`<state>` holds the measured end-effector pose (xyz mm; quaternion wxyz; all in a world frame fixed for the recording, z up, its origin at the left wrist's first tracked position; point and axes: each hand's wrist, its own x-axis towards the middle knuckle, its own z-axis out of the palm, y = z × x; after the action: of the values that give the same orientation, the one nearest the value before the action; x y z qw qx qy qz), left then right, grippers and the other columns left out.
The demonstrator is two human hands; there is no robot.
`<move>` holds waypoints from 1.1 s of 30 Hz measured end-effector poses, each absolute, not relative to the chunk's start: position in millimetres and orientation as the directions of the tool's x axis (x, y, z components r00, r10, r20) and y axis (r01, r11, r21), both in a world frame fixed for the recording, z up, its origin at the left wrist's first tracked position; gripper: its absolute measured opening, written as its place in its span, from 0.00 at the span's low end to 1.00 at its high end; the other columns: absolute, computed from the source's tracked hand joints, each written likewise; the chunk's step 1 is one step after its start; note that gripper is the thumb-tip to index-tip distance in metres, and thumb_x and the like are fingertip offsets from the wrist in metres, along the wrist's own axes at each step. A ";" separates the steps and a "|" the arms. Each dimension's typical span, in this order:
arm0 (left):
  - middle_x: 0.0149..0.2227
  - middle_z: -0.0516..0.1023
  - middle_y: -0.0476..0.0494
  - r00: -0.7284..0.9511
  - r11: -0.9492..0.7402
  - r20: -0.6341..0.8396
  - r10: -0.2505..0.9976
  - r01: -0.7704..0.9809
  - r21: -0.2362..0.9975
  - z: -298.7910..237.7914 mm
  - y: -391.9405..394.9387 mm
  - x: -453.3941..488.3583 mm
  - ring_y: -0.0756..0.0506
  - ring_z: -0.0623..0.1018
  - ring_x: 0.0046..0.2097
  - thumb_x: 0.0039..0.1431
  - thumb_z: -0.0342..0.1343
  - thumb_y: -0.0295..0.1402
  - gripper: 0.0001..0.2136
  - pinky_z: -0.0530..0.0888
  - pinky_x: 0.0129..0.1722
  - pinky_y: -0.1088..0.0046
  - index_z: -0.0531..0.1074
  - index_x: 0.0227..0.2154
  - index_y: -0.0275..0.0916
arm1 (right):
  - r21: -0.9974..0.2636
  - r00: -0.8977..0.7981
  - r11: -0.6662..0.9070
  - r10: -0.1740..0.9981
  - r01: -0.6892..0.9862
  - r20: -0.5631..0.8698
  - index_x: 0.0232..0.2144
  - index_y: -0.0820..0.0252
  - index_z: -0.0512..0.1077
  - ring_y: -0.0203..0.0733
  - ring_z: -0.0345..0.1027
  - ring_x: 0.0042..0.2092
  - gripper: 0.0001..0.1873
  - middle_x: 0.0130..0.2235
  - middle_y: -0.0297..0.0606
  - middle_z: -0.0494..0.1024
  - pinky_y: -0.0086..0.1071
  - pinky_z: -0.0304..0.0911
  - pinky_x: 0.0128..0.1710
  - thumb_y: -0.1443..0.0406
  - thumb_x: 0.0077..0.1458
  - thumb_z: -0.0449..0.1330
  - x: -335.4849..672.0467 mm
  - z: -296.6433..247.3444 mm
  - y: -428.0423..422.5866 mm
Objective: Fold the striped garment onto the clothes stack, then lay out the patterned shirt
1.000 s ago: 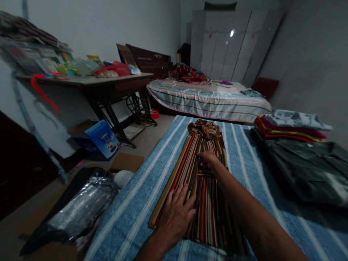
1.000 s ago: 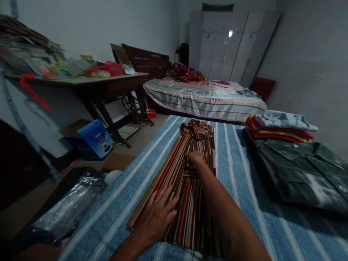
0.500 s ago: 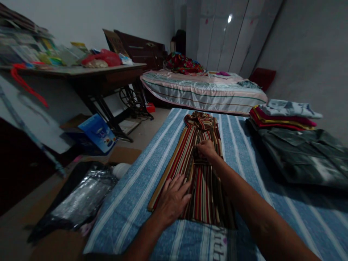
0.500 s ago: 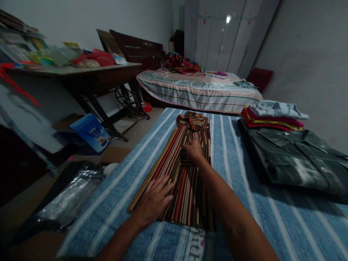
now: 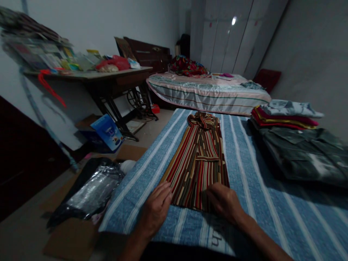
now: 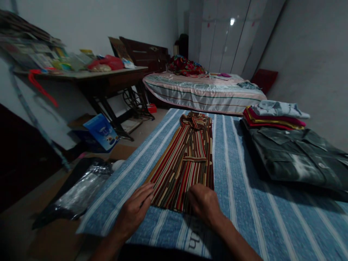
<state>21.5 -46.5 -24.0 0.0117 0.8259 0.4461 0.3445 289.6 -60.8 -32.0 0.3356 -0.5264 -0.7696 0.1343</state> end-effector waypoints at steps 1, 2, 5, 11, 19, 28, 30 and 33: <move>0.45 0.78 0.39 0.370 -0.612 0.578 0.727 0.731 0.301 -25.1 -49.9 20.5 0.44 0.75 0.51 0.61 0.48 0.27 0.11 0.75 0.51 0.64 0.73 0.42 0.36 | -0.491 -0.260 0.469 0.862 0.734 0.435 0.26 0.58 0.67 0.36 0.63 0.28 0.12 0.26 0.34 0.70 0.28 0.54 0.29 0.66 0.61 0.49 285.4 -35.0 -68.3; 0.46 0.78 0.39 0.384 -0.625 0.591 0.710 0.730 0.277 -26.4 -52.9 20.5 0.43 0.75 0.51 0.61 0.48 0.27 0.11 0.75 0.51 0.64 0.72 0.42 0.36 | -0.432 -0.297 0.516 0.826 0.740 0.479 0.27 0.58 0.67 0.36 0.63 0.28 0.12 0.26 0.34 0.69 0.29 0.54 0.29 0.67 0.61 0.49 280.9 -37.7 -73.8; 0.47 0.77 0.39 0.443 -0.659 0.589 0.676 0.722 0.212 -29.5 -59.9 26.3 0.41 0.75 0.51 0.59 0.50 0.28 0.11 0.77 0.49 0.62 0.71 0.44 0.36 | -0.304 -0.376 0.595 0.749 0.744 0.545 0.30 0.58 0.67 0.38 0.62 0.31 0.07 0.28 0.35 0.70 0.30 0.54 0.32 0.68 0.60 0.51 267.0 -44.4 -82.4; 0.46 0.76 0.38 0.505 -0.654 0.494 0.708 0.733 0.188 -24.9 -60.2 47.1 0.39 0.75 0.49 0.51 0.55 0.25 0.13 0.77 0.46 0.58 0.72 0.41 0.36 | -0.180 -0.355 0.550 0.722 0.815 0.594 0.36 0.58 0.68 0.42 0.61 0.34 0.07 0.32 0.36 0.71 0.34 0.53 0.33 0.72 0.52 0.57 246.4 -58.2 -85.8; 0.39 0.77 0.44 0.527 -0.618 0.328 0.784 0.710 0.337 -10.5 -56.4 56.6 0.43 0.75 0.43 0.55 0.51 0.22 0.07 0.76 0.44 0.63 0.72 0.30 0.38 | -0.132 -0.402 0.579 0.694 0.804 0.597 0.37 0.60 0.68 0.42 0.60 0.33 0.08 0.32 0.37 0.70 0.34 0.53 0.32 0.72 0.54 0.55 250.1 -60.4 -85.3; 0.39 0.74 0.43 0.480 -0.564 0.302 0.824 0.751 0.343 -12.1 -63.2 65.7 0.42 0.72 0.43 0.53 0.57 0.25 0.02 0.73 0.45 0.60 0.70 0.30 0.37 | -0.126 -0.396 0.569 0.698 0.813 0.597 0.38 0.61 0.69 0.42 0.60 0.34 0.07 0.32 0.38 0.70 0.34 0.54 0.34 0.71 0.57 0.53 249.1 -57.6 -89.5; 0.38 0.74 0.43 0.485 -0.579 0.327 0.812 0.742 0.337 -14.9 -62.0 65.7 0.42 0.72 0.42 0.55 0.53 0.24 0.04 0.73 0.44 0.60 0.70 0.29 0.37 | -0.133 -0.393 0.570 0.700 0.811 0.597 0.38 0.61 0.69 0.42 0.60 0.34 0.07 0.32 0.39 0.70 0.34 0.55 0.34 0.72 0.57 0.53 249.3 -58.1 -90.1; 0.35 0.74 0.43 0.480 -0.606 0.385 0.788 0.716 0.347 -16.5 -60.9 67.9 0.44 0.72 0.40 0.57 0.48 0.22 0.07 0.74 0.42 0.63 0.69 0.30 0.38 | -0.148 -0.384 0.573 0.696 0.806 0.606 0.39 0.62 0.69 0.42 0.60 0.34 0.08 0.32 0.39 0.70 0.34 0.55 0.35 0.72 0.57 0.52 249.1 -58.9 -90.8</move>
<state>67.9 -60.9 -16.5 0.0693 0.8576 0.4384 0.2600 249.1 -90.8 -58.9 0.3193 -0.4538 -0.8275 -0.0859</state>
